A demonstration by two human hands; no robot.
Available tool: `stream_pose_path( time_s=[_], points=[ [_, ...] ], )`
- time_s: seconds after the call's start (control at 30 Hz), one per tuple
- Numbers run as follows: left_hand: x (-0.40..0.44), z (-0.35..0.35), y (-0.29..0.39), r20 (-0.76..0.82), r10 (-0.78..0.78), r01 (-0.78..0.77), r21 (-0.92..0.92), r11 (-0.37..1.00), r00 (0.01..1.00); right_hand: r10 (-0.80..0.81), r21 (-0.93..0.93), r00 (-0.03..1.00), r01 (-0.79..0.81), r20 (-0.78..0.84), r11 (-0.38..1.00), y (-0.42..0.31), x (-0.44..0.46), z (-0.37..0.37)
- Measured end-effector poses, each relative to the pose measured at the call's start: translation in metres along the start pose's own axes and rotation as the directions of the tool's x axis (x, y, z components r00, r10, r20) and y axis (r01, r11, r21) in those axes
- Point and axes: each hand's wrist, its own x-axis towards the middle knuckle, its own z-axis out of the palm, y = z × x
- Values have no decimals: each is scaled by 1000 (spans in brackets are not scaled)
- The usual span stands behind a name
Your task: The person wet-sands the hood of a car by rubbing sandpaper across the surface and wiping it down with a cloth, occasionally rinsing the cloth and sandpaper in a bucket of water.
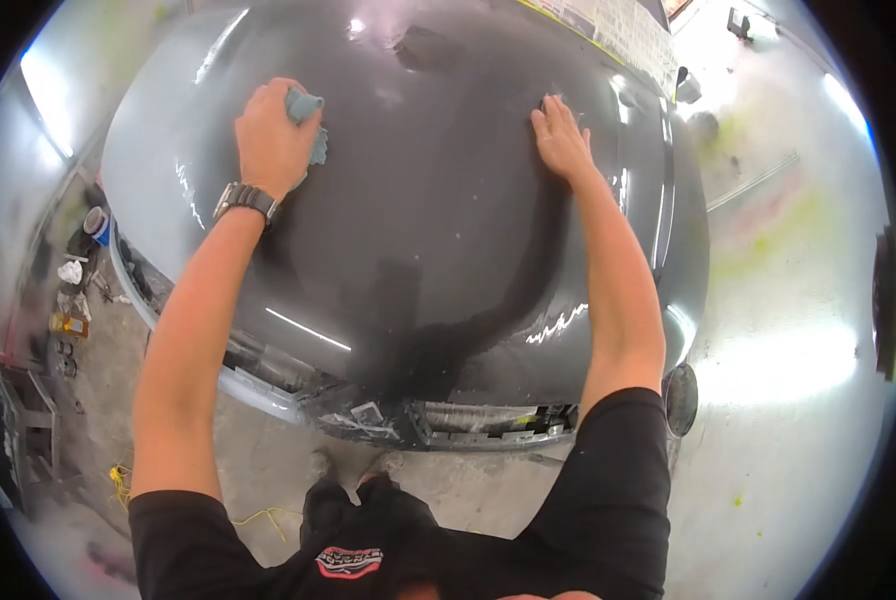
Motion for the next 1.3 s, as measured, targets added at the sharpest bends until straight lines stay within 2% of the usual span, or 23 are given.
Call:
stream_pose_path(
  time_s=[0.1,0.17,0.2,0.23,0.33,0.4,0.43,0.5,0.6,0.67,0.73,0.83,0.97,1.03,1.07,1.13,1.2,1.27,1.3],
  points=[
    [-1,0,-2,-13,46,-46,-13,999,999,-176,8,984,176,19,984,-8,-47,6],
    [-1,1,-4,-17,45,-45,-18,999,999,-404,-30,911,407,85,913,-44,-139,-15],
    [0,0,-2,-7,36,-36,-10,999,999,-452,84,879,444,154,892,-63,-182,-29],
    [0,1,-1,4,34,-34,-2,999,999,-473,175,870,448,138,877,-74,-213,-34],
    [0,0,0,4,38,-38,-2,999,999,-531,147,843,517,85,843,-44,-154,-26],
    [0,0,-1,0,32,-32,6,999,999,-398,162,917,392,8,906,-27,-62,-3],
    [0,0,0,-6,29,-29,7,1000,1000,-275,148,960,266,45,952,-20,-11,5],
    [-1,1,-1,-28,35,-35,11,999,999,-194,3,980,194,-42,981,-20,43,34],
    [-2,-2,2,-15,45,-45,20,999,999,-305,66,951,308,-57,949,-44,-21,27],
    [1,-3,3,-12,41,-41,12,999,999,-453,98,892,452,-12,887,-65,-105,0],
    [0,-1,2,-7,38,-38,-4,999,999,-510,160,856,495,79,854,-84,-178,-25],
    [-1,0,0,-14,66,-66,-16,998,998,-511,132,843,495,167,859,-71,-146,-37],
    [1,-5,3,13,8,-8,-5,1000,1000,-170,129,985,166,25,978,-25,26,13],
    [-1,-8,6,64,-36,37,-12,999,997,-123,-10,992,123,-2,992,-47,34,27],
    [-2,-8,5,46,-26,26,-5,1000,999,-79,-79,997,78,-14,994,-57,27,33],
    [-3,-5,5,16,-4,5,-14,1000,1000,-290,-72,957,291,26,954,-66,-44,22],
    [-3,-6,5,34,2,-2,-17,1000,999,-395,-79,918,397,47,914,-87,-153,-4],
    [-2,-5,5,41,-2,3,-5,1000,999,-425,20,891,427,163,904,-94,-251,-26],
    [0,-5,6,46,-3,2,6,1000,999,-401,2,900,407,171,913,-85,-250,-32]
  ],
)
